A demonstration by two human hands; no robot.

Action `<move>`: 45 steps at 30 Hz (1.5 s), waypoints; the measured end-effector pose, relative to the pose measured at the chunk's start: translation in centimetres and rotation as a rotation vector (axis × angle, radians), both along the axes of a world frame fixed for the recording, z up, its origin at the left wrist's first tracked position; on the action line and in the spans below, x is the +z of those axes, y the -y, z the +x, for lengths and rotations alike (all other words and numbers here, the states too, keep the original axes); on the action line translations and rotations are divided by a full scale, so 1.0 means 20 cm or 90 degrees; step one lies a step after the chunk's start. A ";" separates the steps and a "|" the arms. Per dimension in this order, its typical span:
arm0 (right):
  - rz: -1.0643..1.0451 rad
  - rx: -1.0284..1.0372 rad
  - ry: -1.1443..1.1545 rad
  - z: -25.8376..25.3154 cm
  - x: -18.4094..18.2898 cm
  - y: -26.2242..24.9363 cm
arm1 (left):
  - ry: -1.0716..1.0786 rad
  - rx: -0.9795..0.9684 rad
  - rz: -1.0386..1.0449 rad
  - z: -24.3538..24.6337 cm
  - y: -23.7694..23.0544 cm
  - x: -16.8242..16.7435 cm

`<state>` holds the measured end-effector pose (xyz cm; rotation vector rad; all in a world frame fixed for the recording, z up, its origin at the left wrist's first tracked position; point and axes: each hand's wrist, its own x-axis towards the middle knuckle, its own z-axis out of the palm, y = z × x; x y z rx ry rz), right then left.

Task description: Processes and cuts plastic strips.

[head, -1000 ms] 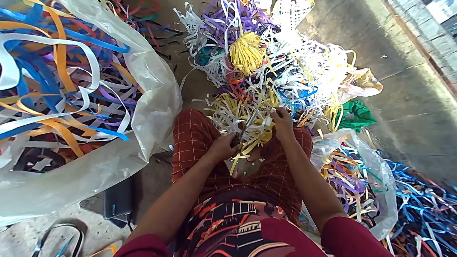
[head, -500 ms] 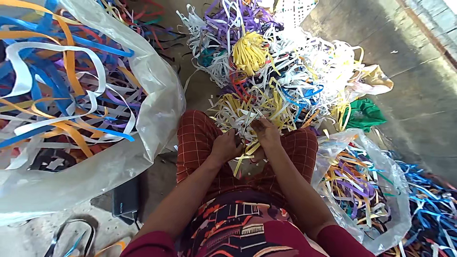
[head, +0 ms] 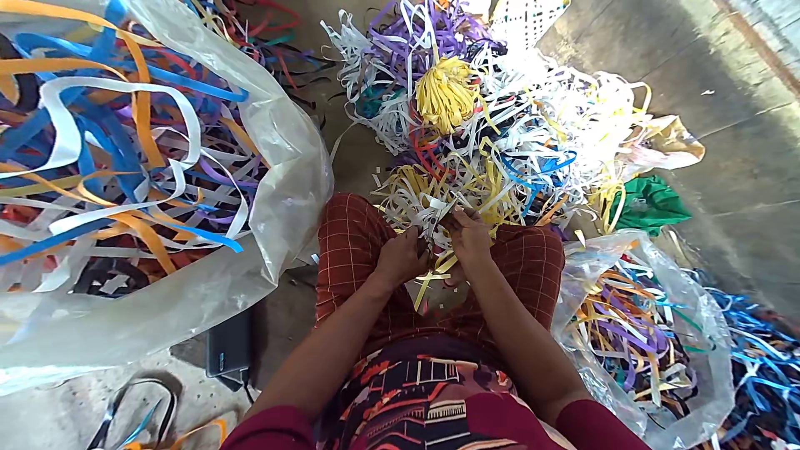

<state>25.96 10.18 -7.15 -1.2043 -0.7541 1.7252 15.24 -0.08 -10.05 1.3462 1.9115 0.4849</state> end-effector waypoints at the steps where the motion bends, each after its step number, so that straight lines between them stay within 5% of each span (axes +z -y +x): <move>1: 0.001 -0.004 0.001 0.00 0.00 0.00 | 0.018 -0.006 -0.014 0.00 0.00 0.01; 10: -0.019 -0.056 -0.018 0.01 -0.02 -0.06 | 0.219 -0.030 -0.014 0.02 0.02 -0.02; 22: -0.087 -0.032 -0.102 0.07 -0.01 -0.08 | 0.302 -0.042 -0.020 0.03 0.01 -0.03; 37: -0.071 -0.056 -0.109 0.10 -0.01 -0.10 | 0.336 -0.033 -0.019 0.01 0.00 -0.06; 45: 0.027 -0.107 -0.128 0.36 0.16 -0.26 | 0.290 0.119 0.038 -0.07 0.02 -0.08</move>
